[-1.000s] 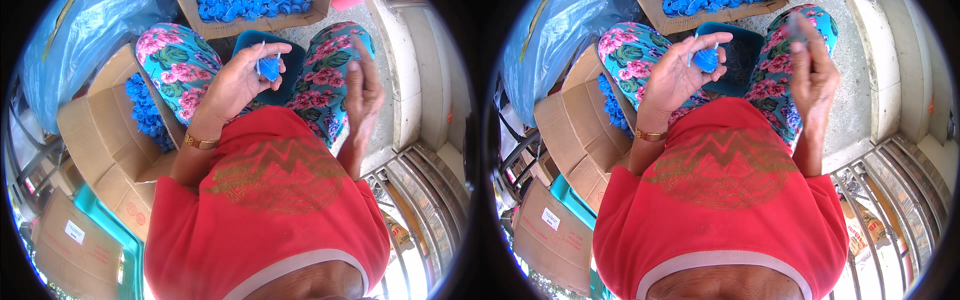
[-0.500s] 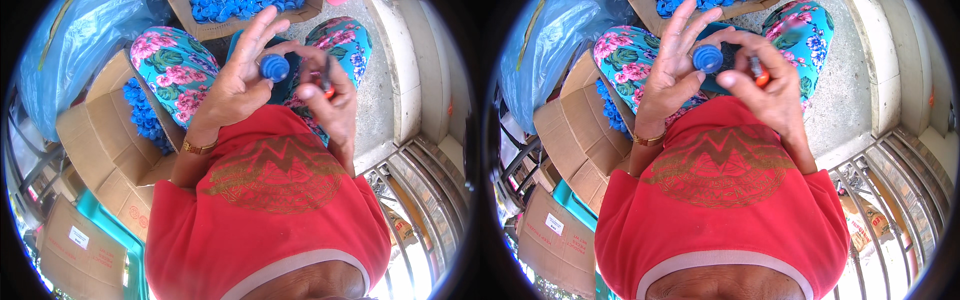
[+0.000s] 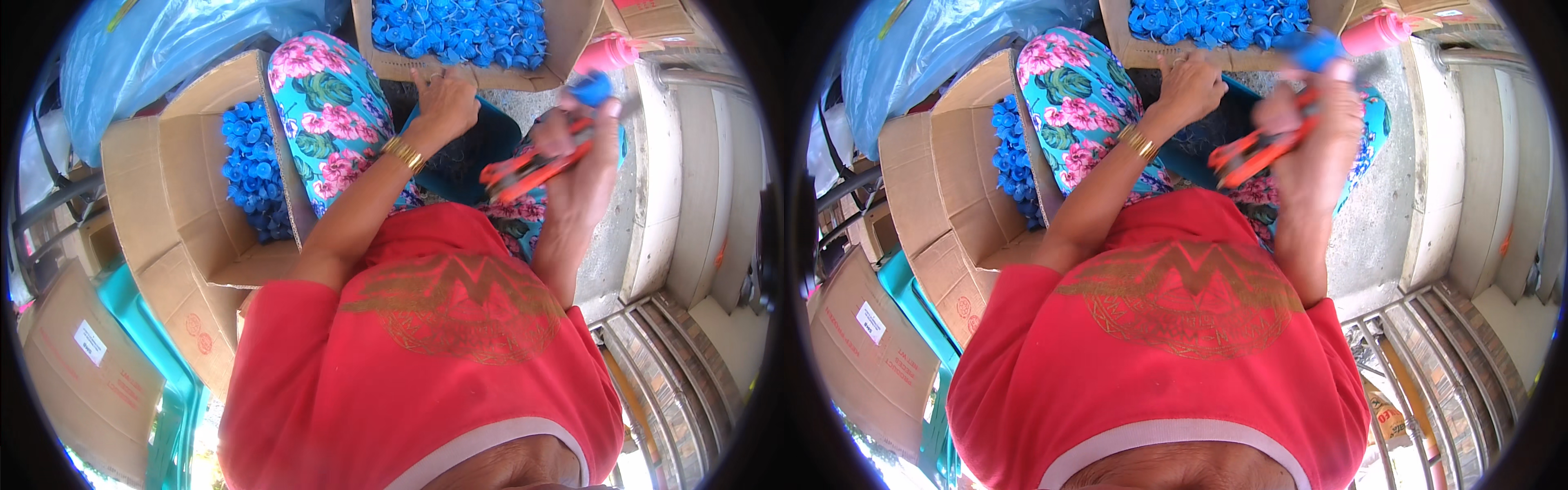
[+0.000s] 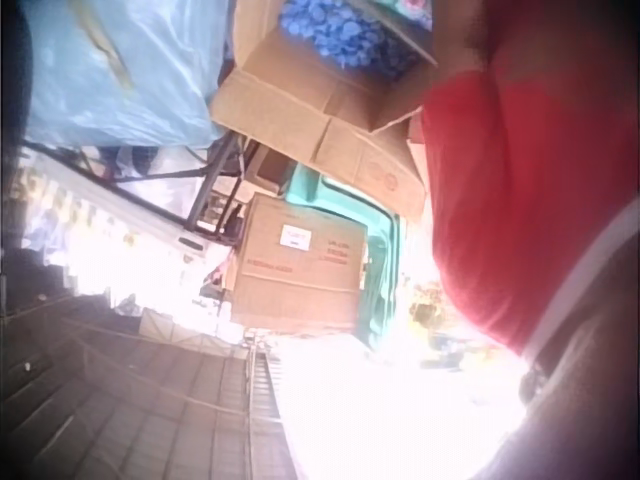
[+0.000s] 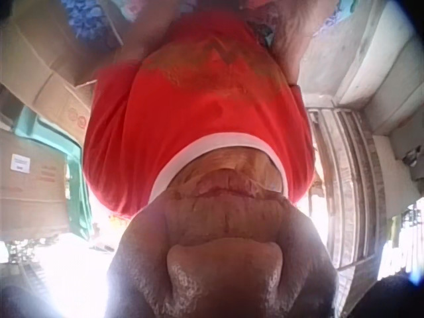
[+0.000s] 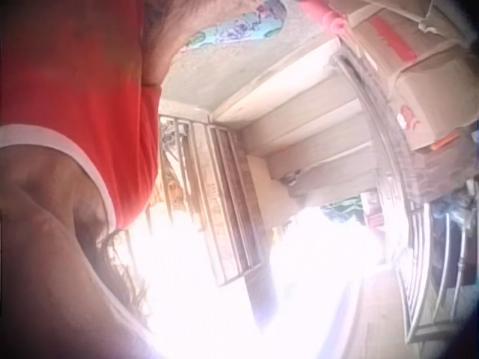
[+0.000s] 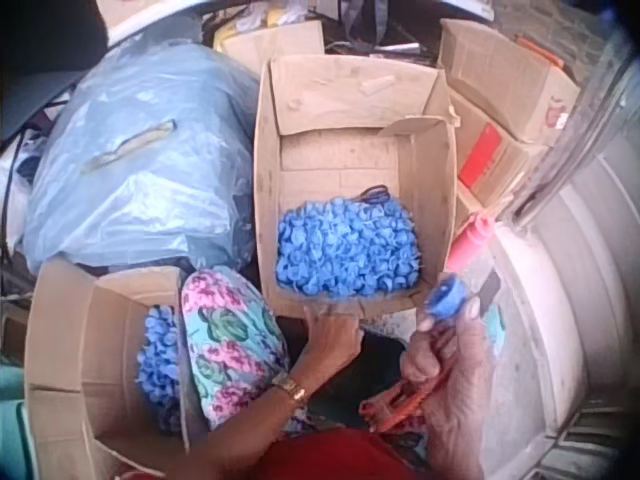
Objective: The person sits cross-legged and repeatedly picks up small blue plastic flowers from a cardboard box. Using orange-handled scissors, they trim the white stems or excess plastic from each flower and place the finished pieces into a teal tray on their lap.
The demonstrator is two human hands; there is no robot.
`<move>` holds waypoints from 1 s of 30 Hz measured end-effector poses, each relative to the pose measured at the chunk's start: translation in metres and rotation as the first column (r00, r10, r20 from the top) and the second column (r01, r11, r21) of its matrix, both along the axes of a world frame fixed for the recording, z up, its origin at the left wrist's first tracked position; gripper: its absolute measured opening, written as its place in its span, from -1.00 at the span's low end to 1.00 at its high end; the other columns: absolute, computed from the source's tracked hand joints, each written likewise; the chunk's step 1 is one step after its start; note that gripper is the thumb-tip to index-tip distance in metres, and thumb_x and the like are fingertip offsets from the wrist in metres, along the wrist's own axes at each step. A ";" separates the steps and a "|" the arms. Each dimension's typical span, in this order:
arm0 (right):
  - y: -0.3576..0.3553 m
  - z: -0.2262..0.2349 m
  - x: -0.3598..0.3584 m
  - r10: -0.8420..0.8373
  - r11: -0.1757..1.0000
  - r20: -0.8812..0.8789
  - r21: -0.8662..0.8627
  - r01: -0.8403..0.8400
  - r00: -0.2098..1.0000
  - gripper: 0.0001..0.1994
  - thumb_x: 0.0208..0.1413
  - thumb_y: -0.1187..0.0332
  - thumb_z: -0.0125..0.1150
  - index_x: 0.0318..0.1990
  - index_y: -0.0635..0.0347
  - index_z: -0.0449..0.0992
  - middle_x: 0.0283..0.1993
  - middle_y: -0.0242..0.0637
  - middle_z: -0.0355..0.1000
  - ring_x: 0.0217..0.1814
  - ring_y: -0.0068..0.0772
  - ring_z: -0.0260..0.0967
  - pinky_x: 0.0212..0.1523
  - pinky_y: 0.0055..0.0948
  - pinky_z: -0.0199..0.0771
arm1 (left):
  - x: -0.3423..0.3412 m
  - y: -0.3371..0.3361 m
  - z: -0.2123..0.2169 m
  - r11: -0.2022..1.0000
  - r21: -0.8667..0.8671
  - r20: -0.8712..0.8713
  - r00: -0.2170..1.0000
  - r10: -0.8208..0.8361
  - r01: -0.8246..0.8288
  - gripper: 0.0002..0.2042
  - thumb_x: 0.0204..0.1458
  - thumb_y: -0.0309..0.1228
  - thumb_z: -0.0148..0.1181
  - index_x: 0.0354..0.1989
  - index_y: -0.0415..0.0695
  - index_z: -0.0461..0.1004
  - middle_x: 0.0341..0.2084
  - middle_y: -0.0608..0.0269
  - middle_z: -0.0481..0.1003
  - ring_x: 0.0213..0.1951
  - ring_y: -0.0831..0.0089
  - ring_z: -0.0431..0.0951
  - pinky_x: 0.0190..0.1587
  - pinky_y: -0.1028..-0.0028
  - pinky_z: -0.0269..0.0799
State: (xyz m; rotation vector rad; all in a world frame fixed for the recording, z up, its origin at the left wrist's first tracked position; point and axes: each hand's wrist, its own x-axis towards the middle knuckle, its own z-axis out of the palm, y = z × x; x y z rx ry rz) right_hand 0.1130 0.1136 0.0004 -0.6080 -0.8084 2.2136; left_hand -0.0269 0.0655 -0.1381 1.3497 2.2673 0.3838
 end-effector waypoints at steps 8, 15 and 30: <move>-0.020 0.006 -0.021 0.129 0.961 0.286 0.200 -0.191 0.949 -0.62 0.20 0.29 0.03 0.09 0.34 0.31 -0.35 -0.27 0.38 -0.71 -0.70 0.05 -0.68 -0.69 0.05 | -0.088 0.042 -0.091 0.872 -0.018 -0.193 0.857 0.478 -0.490 -0.54 -0.12 -0.20 0.20 -0.03 -0.13 0.33 -0.02 0.00 0.35 0.07 -0.01 0.32 0.20 -0.06 -0.01; -0.008 -0.020 0.007 0.093 0.987 0.294 0.101 -0.128 0.951 -0.74 0.19 0.35 0.05 -0.04 0.32 0.40 -0.41 -0.33 0.36 -0.67 -0.69 0.11 -0.67 -0.68 0.12 | -0.082 0.040 -0.078 0.872 -0.059 -0.194 0.862 0.467 -0.486 -0.50 -0.16 -0.25 0.26 -0.02 -0.15 0.32 -0.06 -0.02 0.42 0.03 0.08 0.40 0.16 -0.01 0.11; -0.026 -0.036 0.033 0.338 0.928 0.124 -0.211 -0.308 0.933 -0.51 0.24 0.09 -0.10 0.12 0.35 0.21 -0.38 -0.32 0.31 -0.61 -0.61 0.13 -0.61 -0.57 0.18 | -0.031 -0.022 0.063 0.883 0.126 0.964 -0.153 -0.216 -0.453 -0.68 0.15 -0.42 0.01 0.04 -0.30 0.31 -0.15 0.03 0.43 -0.08 0.15 0.52 0.05 0.27 0.42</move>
